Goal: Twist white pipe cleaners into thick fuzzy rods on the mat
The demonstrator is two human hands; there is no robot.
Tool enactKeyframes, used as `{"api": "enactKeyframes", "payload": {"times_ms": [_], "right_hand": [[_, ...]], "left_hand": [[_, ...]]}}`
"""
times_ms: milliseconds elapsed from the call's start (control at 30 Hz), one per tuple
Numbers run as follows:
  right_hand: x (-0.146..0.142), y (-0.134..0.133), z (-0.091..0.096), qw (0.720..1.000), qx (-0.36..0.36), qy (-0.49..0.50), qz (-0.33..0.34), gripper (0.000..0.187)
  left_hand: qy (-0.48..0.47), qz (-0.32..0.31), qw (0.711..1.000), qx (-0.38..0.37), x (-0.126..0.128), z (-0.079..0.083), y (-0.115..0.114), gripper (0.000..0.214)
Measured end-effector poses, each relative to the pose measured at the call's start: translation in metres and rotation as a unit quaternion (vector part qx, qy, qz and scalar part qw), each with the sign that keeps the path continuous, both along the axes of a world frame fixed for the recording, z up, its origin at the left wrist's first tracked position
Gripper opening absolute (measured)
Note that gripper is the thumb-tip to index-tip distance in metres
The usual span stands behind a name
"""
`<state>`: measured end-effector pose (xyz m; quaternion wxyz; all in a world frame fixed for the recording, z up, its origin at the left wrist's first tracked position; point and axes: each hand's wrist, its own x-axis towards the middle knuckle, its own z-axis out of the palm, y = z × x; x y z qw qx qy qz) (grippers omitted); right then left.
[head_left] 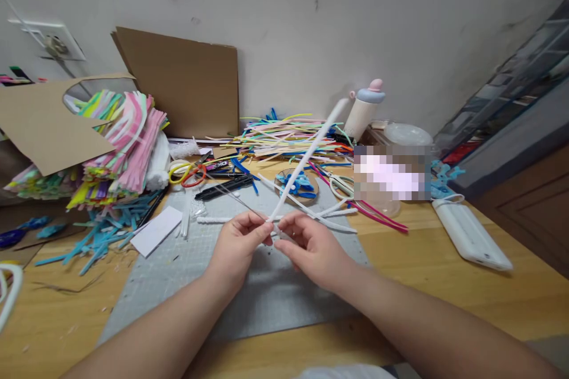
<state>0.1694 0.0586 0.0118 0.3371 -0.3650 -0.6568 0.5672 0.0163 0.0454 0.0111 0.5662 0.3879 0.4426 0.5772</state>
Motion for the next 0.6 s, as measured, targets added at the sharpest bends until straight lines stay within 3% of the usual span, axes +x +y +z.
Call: {"api": "enactKeyframes", "payload": {"times_ms": [67,167,367,600], "right_hand": [[0.0006,-0.0026,-0.0014,0.982,0.162,-0.085,-0.046,0.008],[0.0041,-0.0023,-0.0024,0.955,0.258,-0.133,-0.051,0.012],[0.0079,0.0007,-0.0001,0.954,0.263,-0.142,-0.036,0.013],[0.0081,0.0003,0.0057,0.956,0.251,-0.15,-0.027,0.019]], "left_hand": [[0.007,-0.001,1.0,-0.008,0.0009,-0.0024,0.0004,0.014],[-0.008,-0.024,1.0,-0.015,0.0016,-0.004,0.0003,0.012],[-0.077,-0.065,0.994,-0.053,0.0015,-0.0003,0.0005,0.015],[-0.041,-0.013,0.998,-0.036,0.0021,0.0004,0.0004,0.014]]}}
